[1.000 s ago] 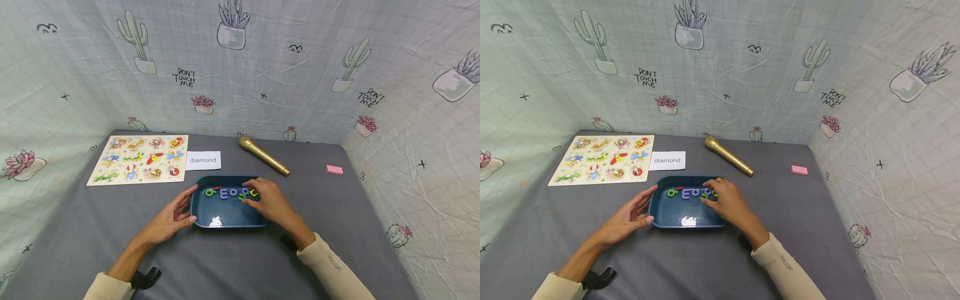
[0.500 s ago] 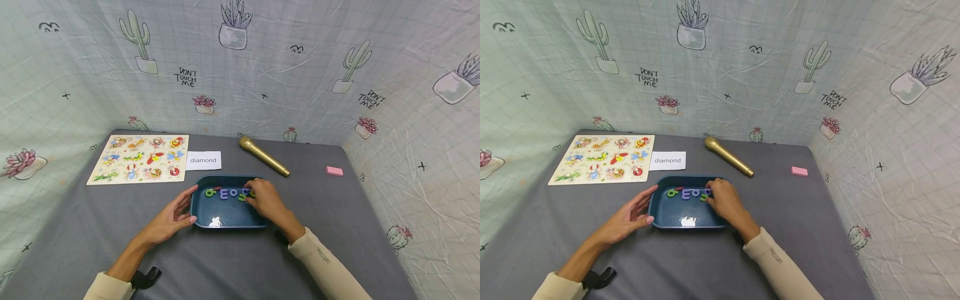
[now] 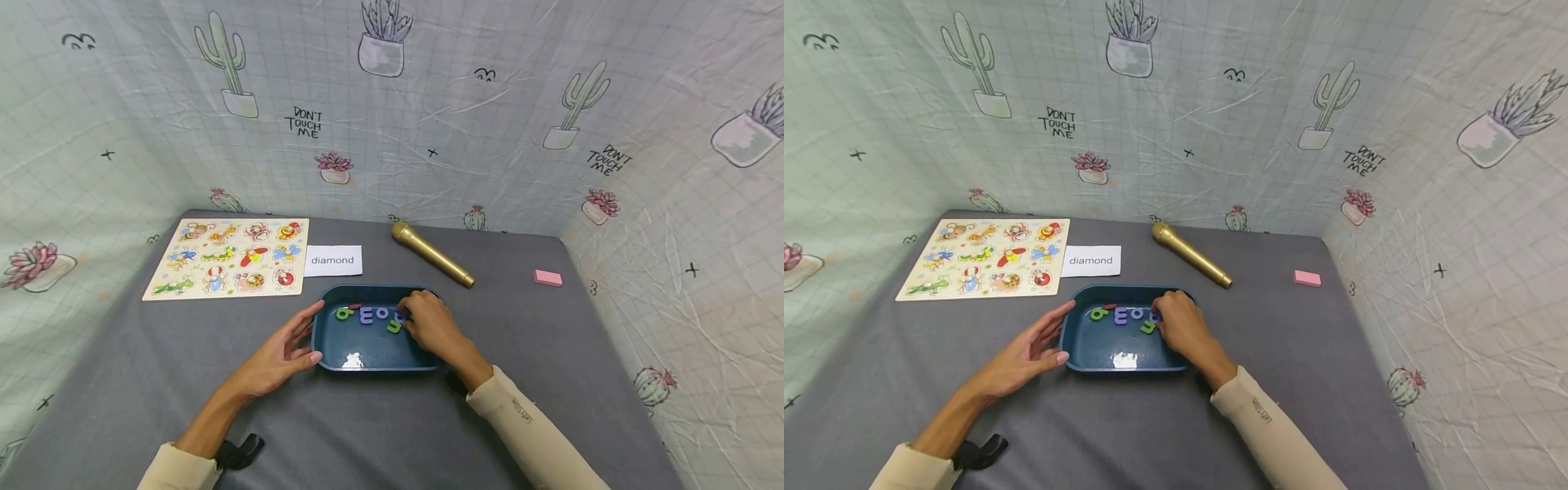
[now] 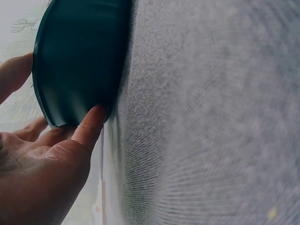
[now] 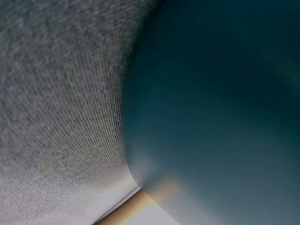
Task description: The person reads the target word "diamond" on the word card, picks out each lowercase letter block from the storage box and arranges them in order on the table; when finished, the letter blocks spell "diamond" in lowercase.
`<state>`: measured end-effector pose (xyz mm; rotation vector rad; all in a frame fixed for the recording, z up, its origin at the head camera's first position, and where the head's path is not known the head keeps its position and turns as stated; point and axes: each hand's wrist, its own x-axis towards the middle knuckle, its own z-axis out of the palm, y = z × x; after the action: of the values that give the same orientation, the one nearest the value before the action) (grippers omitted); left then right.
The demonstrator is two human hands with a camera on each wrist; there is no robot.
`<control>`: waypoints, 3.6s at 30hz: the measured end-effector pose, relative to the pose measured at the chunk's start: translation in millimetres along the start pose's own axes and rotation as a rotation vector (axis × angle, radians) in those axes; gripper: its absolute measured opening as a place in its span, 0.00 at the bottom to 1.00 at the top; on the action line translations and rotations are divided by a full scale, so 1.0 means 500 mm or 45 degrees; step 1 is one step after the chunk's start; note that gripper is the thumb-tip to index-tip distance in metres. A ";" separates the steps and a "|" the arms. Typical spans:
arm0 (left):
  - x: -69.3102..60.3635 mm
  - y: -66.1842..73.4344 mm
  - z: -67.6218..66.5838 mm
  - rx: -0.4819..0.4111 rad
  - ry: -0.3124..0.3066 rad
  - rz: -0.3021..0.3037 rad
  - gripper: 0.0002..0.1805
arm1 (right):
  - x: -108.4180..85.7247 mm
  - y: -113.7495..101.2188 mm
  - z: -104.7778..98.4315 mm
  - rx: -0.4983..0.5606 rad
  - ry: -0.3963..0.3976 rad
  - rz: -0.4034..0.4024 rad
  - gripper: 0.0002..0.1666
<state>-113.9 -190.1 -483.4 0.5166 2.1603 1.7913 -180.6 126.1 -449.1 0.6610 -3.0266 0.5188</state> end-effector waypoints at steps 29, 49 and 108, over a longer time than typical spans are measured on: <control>0.001 -0.001 -0.001 0.010 -0.009 0.004 0.47 | 0.002 0.008 0.012 0.015 -0.033 -0.193 0.05; 0.003 0.000 0.000 -0.006 -0.011 0.021 0.47 | 0.019 -0.006 0.026 0.034 0.082 -0.101 0.08; 0.003 0.003 0.003 0.022 0.002 -0.001 0.47 | 0.011 -0.011 0.031 0.106 -0.063 -0.078 0.15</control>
<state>-114.3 -187.8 -482.2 0.5183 2.1789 1.7742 -182.5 114.5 -461.5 0.7788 -3.0334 0.6386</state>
